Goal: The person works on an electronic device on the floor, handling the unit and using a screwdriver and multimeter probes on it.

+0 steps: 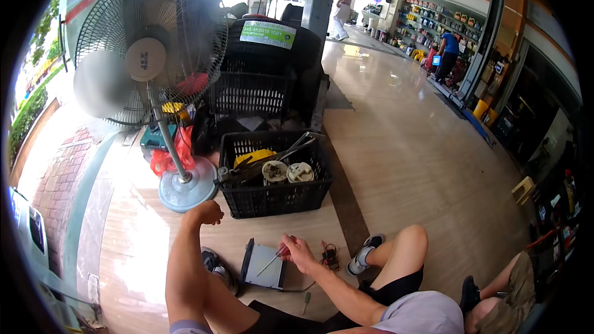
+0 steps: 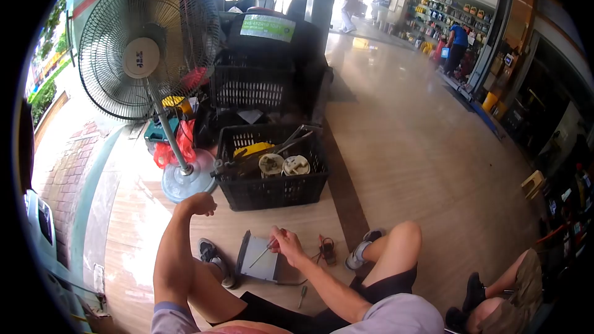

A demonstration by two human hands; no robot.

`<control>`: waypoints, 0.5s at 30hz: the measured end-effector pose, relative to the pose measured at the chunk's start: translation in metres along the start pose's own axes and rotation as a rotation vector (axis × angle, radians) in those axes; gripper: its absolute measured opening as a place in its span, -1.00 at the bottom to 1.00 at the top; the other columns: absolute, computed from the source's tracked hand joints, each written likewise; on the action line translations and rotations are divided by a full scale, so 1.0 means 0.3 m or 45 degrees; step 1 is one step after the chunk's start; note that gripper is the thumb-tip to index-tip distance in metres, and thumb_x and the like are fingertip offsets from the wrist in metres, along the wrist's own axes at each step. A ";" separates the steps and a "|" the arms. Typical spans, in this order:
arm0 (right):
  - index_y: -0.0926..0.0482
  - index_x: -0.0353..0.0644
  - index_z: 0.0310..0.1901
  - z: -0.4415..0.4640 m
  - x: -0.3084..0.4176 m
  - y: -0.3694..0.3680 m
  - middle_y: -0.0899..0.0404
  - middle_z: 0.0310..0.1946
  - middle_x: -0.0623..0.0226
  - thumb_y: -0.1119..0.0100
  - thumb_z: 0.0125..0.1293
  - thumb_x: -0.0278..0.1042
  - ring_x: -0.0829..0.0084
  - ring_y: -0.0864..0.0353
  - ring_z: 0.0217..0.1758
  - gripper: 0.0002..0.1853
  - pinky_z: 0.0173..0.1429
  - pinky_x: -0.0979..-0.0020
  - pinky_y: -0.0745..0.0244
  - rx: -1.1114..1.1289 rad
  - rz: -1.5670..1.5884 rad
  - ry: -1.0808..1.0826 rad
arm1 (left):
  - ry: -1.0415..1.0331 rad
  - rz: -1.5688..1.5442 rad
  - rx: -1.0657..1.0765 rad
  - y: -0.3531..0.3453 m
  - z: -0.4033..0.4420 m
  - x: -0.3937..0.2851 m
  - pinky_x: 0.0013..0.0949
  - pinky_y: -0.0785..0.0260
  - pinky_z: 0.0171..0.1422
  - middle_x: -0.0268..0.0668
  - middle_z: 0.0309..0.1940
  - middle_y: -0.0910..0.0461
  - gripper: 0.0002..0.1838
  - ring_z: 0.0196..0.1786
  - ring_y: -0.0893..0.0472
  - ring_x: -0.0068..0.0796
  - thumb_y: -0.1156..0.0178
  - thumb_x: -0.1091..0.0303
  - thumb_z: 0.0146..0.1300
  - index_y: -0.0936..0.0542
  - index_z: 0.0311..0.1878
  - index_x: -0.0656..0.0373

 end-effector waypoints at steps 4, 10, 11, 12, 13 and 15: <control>-0.56 -0.17 -0.16 0.001 0.005 0.005 -0.60 -0.30 0.35 -0.13 0.56 0.09 0.52 -0.62 -0.27 -0.58 -0.16 0.42 -0.64 -0.026 0.044 -0.020 | -0.067 0.007 0.021 -0.024 -0.002 0.033 -0.22 -0.61 -0.03 -0.20 -0.17 -0.81 -0.64 -0.17 -0.79 -0.31 -0.04 0.24 0.44 -0.79 -0.19 0.23; -0.56 -0.18 -0.15 0.017 -0.018 0.005 -0.60 -0.29 0.35 -0.17 0.55 0.05 0.50 -0.62 -0.26 -0.61 -0.10 0.40 -0.65 -0.024 0.050 -0.026 | 0.047 -0.177 0.000 -0.046 -0.023 0.076 -0.24 -0.61 -0.02 -0.18 -0.20 -0.81 -0.63 -0.15 -0.80 -0.32 -0.04 0.23 0.45 -0.79 -0.18 0.26; -0.56 -0.18 -0.15 0.023 -0.024 0.006 -0.61 -0.28 0.35 -0.18 0.54 0.04 0.50 -0.62 -0.25 -0.62 -0.09 0.41 -0.66 -0.020 0.045 -0.021 | 0.044 -0.167 0.012 -0.046 -0.018 0.083 -0.23 -0.61 -0.01 -0.16 -0.20 -0.81 -0.61 -0.15 -0.80 -0.31 -0.03 0.23 0.46 -0.78 -0.16 0.27; -0.56 -0.18 -0.14 0.028 -0.030 0.006 -0.61 -0.27 0.35 -0.18 0.54 0.03 0.50 -0.62 -0.24 -0.63 -0.09 0.41 -0.66 -0.016 0.039 -0.020 | 0.041 -0.160 0.026 -0.042 -0.019 0.081 -0.22 -0.61 0.00 -0.15 -0.20 -0.81 -0.60 -0.15 -0.80 -0.30 -0.02 0.22 0.47 -0.78 -0.14 0.29; -0.56 -0.18 -0.14 0.037 -0.028 0.005 -0.61 -0.26 0.35 -0.19 0.54 0.01 0.50 -0.62 -0.22 -0.64 -0.08 0.41 -0.66 -0.020 0.040 -0.001 | 0.052 -0.233 -0.007 -0.031 -0.026 0.074 -0.24 -0.61 -0.08 -0.15 -0.23 -0.81 -0.63 -0.19 -0.80 -0.32 -0.05 0.24 0.45 -0.77 -0.15 0.30; -0.56 -0.18 -0.12 0.043 -0.037 0.005 -0.61 -0.23 0.35 -0.19 0.54 -0.02 0.50 -0.62 -0.19 -0.66 -0.06 0.41 -0.66 -0.037 0.034 -0.006 | 0.085 -0.407 -0.041 -0.038 -0.038 0.074 -0.27 -0.61 -0.22 -0.17 -0.30 -0.80 -0.69 -0.28 -0.80 -0.37 -0.11 0.28 0.43 -0.75 -0.18 0.32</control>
Point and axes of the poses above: each hand's wrist, its own z-axis towards the middle knuckle, its own y-axis out of the back of the hand, x = y × z, the point moved 4 cm from there along z, towards the middle knuckle
